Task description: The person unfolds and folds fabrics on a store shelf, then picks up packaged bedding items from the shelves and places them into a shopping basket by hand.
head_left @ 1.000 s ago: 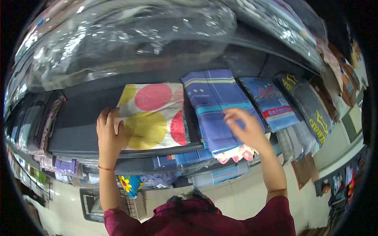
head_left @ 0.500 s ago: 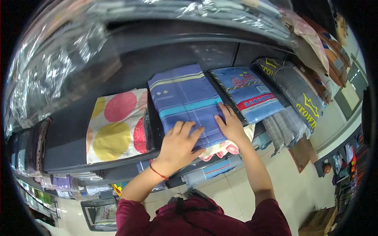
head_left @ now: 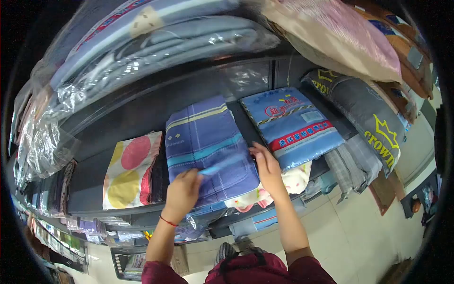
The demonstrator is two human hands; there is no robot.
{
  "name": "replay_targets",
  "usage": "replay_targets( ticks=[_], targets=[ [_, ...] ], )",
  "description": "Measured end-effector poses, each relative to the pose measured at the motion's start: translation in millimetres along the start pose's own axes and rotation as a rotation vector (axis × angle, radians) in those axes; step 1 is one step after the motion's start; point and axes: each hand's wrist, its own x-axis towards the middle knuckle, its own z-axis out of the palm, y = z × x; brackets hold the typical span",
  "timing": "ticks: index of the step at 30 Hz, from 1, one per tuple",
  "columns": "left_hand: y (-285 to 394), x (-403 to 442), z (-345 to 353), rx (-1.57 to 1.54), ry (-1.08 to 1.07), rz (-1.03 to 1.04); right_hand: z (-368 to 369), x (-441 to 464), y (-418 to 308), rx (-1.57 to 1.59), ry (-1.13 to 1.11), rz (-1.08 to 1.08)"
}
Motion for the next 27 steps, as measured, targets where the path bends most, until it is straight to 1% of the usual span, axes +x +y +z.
replay_targets(
  ticks=[1,2,3,4,5,8,11,14,15,17,18,20,21,23,24,27],
  targets=[
    [-6.7,-4.9,0.5,-0.129,-0.019,-0.192,0.3,-2.0,0.2,-0.097,-0.018,-0.056],
    [-11.5,-7.1,1.6,-0.25,0.055,-0.268,2.9,-1.1,9.4,-0.256,0.016,-0.205],
    [-15.7,-10.2,3.7,-0.372,0.131,-0.347,3.9,-3.2,8.2,-0.268,-0.012,-0.18],
    [-19.0,-12.5,7.3,-0.454,0.24,-0.326,4.6,-4.3,5.3,-0.285,-0.041,-0.161],
    [-18.7,-15.4,3.0,-0.55,0.209,-0.433,4.3,-3.2,2.7,-0.308,-0.068,-0.151],
    [-35.1,-22.5,17.2,-0.802,0.345,-0.474,3.2,-1.3,4.8,-0.315,-0.092,-0.164],
    [-29.8,-22.3,19.8,-0.923,0.543,-0.489,0.4,0.3,0.7,-0.317,-0.112,-0.139],
    [-46.1,-35.0,16.6,-1.006,0.848,-0.461,1.3,-0.5,1.9,-0.313,-0.106,-0.158],
    [-45.0,-38.1,8.5,-1.039,0.932,-0.437,2.6,-0.2,5.7,-0.345,-0.1,-0.182],
    [-23.9,-36.1,-14.0,-1.064,1.169,-0.495,3.0,0.7,0.3,-0.315,-0.105,-0.166],
    [-25.0,-43.2,-17.9,-1.08,1.185,-0.507,2.9,1.1,-1.0,-0.331,-0.107,-0.196],
    [-28.9,-51.8,-23.6,-1.122,1.21,-0.519,2.5,1.1,-3.4,-0.335,-0.12,-0.186],
    [-34.4,-55.0,-21.2,-0.938,1.2,-0.595,3.2,1.3,-4.6,-0.338,-0.122,-0.177],
    [-31.8,-57.8,-10.3,-0.987,1.173,-0.64,7.1,0.0,0.0,-0.332,-0.066,-0.166],
    [-24.2,-56.9,-10.4,-1.025,1.107,-0.589,7.9,-0.1,1.8,-0.331,-0.035,-0.158],
    [-23.4,-58.7,-5.8,-0.874,0.957,-0.579,2.7,2.6,-1.2,-0.341,-0.118,-0.131]
  ],
)
